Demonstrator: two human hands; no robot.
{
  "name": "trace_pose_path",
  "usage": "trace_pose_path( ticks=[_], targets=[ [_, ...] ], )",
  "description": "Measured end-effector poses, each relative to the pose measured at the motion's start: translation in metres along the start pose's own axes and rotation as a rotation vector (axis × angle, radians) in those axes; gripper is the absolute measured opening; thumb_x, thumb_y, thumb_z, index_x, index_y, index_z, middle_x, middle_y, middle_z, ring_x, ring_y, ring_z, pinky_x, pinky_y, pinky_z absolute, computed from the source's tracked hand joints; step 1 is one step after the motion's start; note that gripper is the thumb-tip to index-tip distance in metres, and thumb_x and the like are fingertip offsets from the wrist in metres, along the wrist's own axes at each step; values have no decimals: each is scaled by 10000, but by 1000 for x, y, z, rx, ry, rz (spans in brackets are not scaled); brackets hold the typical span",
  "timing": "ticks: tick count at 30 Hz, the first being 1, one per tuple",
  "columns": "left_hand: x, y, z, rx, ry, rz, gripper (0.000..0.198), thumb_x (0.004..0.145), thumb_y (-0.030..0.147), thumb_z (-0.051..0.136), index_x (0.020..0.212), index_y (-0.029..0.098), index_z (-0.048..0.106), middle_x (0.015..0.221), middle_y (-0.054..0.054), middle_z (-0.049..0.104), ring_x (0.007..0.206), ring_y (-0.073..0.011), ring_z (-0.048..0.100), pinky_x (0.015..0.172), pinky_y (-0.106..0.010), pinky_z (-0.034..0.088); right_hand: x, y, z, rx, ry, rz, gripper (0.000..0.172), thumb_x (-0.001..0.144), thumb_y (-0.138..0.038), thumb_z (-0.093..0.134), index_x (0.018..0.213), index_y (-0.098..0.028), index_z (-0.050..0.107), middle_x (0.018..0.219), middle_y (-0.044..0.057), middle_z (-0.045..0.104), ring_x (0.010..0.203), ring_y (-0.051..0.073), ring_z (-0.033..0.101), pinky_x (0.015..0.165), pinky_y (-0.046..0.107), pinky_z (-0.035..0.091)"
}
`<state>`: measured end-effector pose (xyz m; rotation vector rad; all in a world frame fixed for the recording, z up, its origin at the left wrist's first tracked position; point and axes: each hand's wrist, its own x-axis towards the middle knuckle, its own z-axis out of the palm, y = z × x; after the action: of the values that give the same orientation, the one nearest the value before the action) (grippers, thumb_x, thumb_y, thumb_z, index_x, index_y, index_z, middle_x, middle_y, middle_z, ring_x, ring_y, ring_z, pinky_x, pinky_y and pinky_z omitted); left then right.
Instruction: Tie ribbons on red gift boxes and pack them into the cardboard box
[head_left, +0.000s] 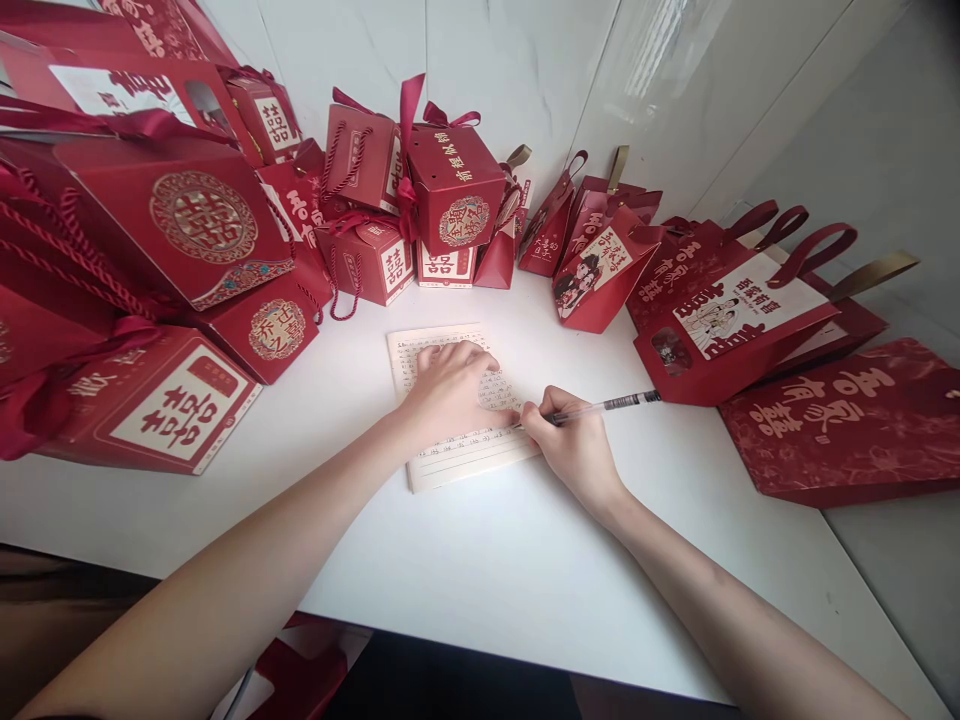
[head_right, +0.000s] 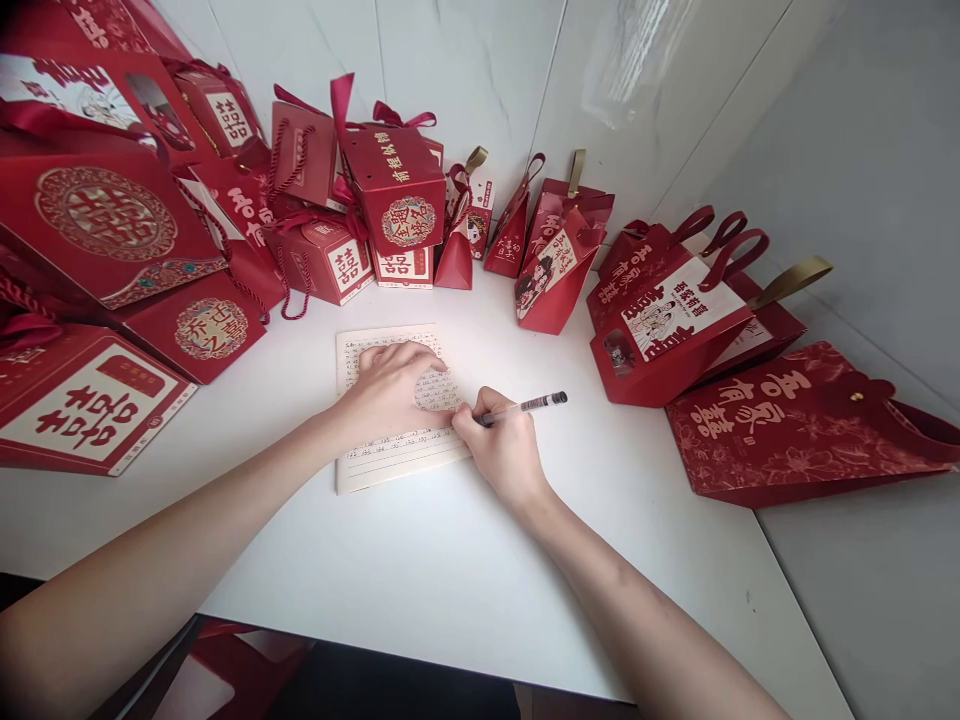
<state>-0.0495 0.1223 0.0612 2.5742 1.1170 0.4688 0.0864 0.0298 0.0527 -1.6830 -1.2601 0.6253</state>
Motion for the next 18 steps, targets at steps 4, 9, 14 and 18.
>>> trace_pose_path(
  ticks=[4, 9, 14, 18],
  targets=[
    [0, 0, 0, -3, 5, -1, 477, 658, 517, 614, 1033, 229, 554, 1151, -53, 525, 1136, -269, 425, 996, -440, 200, 0, 0, 0, -2, 1, -2, 283, 731, -272, 498, 519, -203, 323, 465, -69, 305, 460, 86, 257, 435, 217, 224],
    [0, 0, 0, -3, 5, -3, 472, 652, 513, 619, 1027, 233, 553, 1145, -48, 529, 1135, -266, 427, 999, -435, 198, 0, 0, 0, -4, 2, 8, 283, 728, -273, 499, 519, -204, 320, 463, -69, 306, 456, 86, 259, 436, 218, 225],
    [0, 0, 0, -1, 3, -2, 470, 660, 519, 604, 1025, 228, 549, 1145, -53, 527, 1135, -261, 430, 1000, -440, 201, 0, 0, 0, -1, -4, -2, 280, 733, -273, 497, 525, -204, 322, 466, -70, 310, 457, 86, 265, 437, 216, 231],
    [0, -1, 0, 3, 6, 2, 462, 656, 511, 617, 1021, 234, 552, 1134, -46, 528, 1129, -262, 431, 1001, -433, 204, 0, 0, 1, -8, -2, 8, 281, 727, -271, 493, 522, -205, 313, 466, -71, 293, 458, 86, 253, 435, 216, 222]
  ],
)
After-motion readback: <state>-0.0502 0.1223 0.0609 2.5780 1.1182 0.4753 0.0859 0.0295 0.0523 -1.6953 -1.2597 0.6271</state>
